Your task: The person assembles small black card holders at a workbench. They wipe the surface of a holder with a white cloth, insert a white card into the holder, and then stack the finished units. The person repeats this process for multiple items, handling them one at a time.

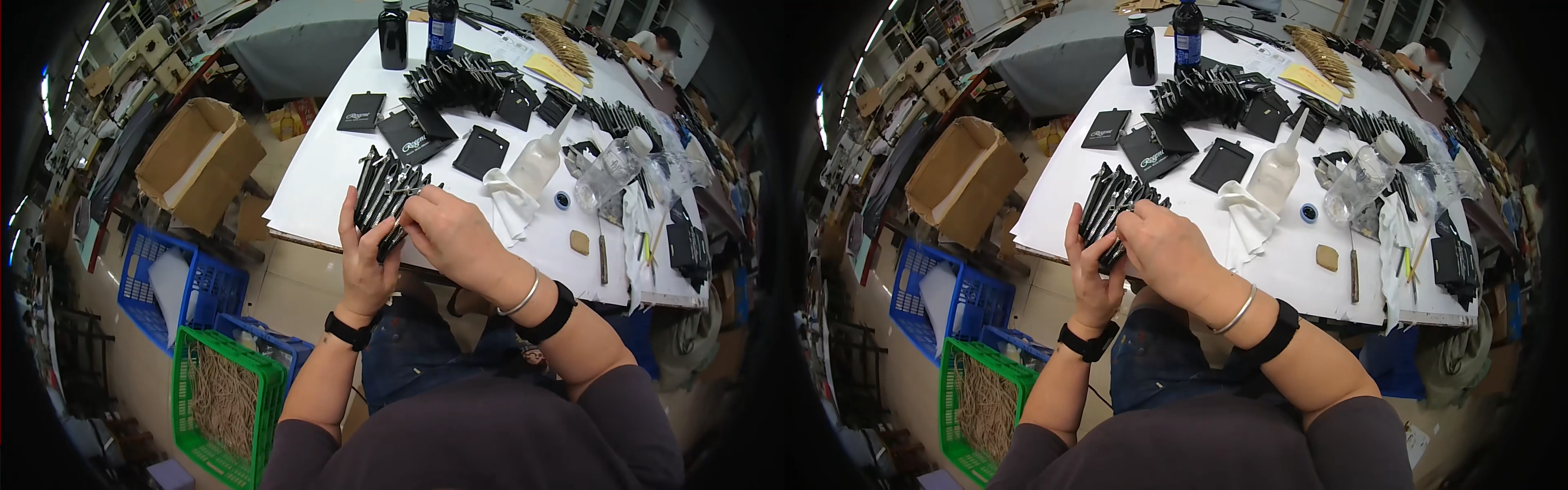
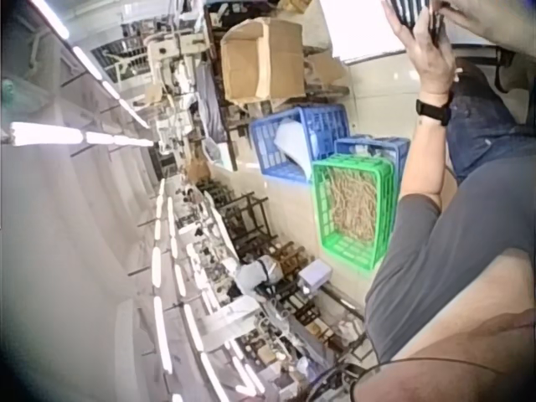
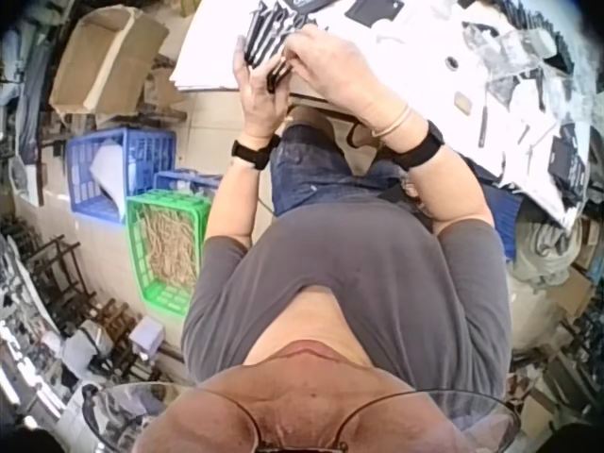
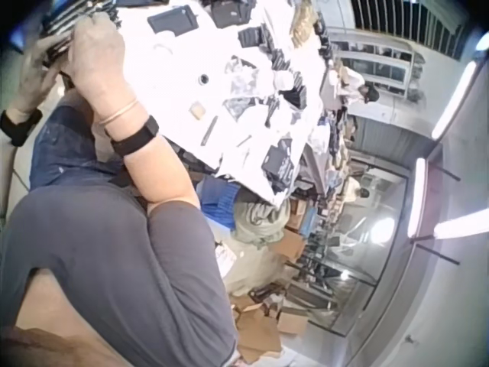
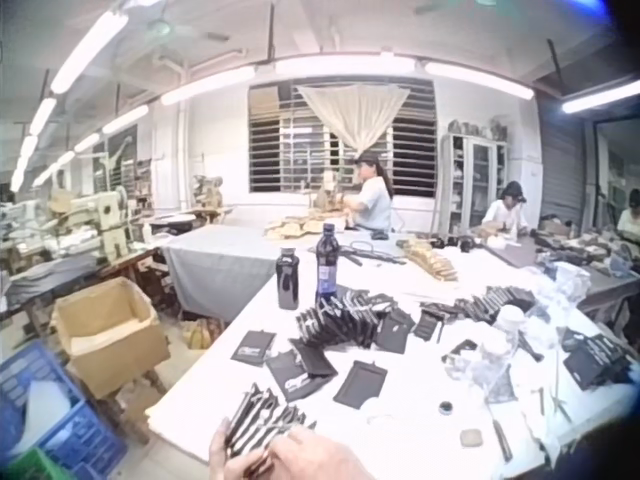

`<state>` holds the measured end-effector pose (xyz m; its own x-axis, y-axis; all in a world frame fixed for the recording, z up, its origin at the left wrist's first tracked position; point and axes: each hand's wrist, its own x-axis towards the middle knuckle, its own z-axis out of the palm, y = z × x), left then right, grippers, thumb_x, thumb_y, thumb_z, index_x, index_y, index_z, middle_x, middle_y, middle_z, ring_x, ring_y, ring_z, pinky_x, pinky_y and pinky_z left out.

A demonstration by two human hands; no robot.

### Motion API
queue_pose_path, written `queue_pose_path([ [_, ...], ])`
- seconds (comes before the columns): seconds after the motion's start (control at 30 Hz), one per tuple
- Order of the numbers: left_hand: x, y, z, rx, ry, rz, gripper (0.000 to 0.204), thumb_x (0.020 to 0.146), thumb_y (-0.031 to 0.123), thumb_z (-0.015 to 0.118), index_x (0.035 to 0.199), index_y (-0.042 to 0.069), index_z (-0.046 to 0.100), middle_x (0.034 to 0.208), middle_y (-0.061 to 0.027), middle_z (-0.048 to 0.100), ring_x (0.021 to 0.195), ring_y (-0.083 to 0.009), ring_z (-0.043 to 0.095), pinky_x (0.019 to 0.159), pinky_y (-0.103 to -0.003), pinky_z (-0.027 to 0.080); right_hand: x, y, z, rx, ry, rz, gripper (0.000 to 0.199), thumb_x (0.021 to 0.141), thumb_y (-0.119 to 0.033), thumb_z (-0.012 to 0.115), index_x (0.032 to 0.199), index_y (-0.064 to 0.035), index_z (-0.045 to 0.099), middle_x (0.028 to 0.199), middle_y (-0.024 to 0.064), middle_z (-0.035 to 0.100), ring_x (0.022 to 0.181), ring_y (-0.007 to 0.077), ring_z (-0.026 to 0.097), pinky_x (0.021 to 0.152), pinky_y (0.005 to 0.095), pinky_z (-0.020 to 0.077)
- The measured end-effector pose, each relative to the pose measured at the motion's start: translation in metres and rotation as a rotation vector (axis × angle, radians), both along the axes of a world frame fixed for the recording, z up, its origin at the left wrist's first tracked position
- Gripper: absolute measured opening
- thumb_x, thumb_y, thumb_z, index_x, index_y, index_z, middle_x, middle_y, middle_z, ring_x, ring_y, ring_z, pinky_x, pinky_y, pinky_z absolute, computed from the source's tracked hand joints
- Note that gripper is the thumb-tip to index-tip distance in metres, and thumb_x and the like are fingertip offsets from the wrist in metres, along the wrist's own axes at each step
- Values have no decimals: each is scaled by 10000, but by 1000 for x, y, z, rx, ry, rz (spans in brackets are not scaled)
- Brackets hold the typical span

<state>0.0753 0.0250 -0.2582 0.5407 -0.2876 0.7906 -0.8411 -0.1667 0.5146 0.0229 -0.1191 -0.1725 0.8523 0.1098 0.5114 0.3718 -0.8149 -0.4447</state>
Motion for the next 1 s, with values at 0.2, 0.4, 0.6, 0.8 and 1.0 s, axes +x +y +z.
queue_pose_path([
  [0.2,-2,1,-1,29,-28,3,480,750,-5,667,1175,138,495,1420,-306,237,1298,-447,326,1022,-465,342,0,-8,4,460,441,-55,101,801,-52,633,888,-2,621,773,91,649,687,157,617,635,258,493],
  [0.4,-7,6,4,56,45,26,519,704,11,708,1169,134,512,1418,-305,240,1295,-465,318,1030,-464,348,-3,-2,-9,330,189,-52,88,785,-45,643,862,-10,620,785,109,614,680,190,615,630,277,493],
  [0.6,-3,4,3,32,41,1,548,676,15,721,1167,118,500,1411,-322,240,1295,-487,298,1046,-486,312,-12,7,-12,117,52,-4,123,783,-59,619,878,-52,542,821,132,529,739,325,569,615,386,483],
  [0.8,-4,5,1,-10,52,14,514,679,-21,680,1143,112,504,1406,-325,242,1293,-484,305,1041,-482,324,-21,21,-5,-212,-49,-42,149,756,-61,560,899,-25,538,794,98,508,741,254,550,628,329,476],
  [1.0,-6,2,5,-11,44,23,475,704,41,682,1128,125,483,1398,-339,254,1285,-489,314,1043,-494,304,-29,22,-10,-151,-125,-73,138,737,-51,546,872,-33,516,788,90,495,743,237,546,619,318,481],
])
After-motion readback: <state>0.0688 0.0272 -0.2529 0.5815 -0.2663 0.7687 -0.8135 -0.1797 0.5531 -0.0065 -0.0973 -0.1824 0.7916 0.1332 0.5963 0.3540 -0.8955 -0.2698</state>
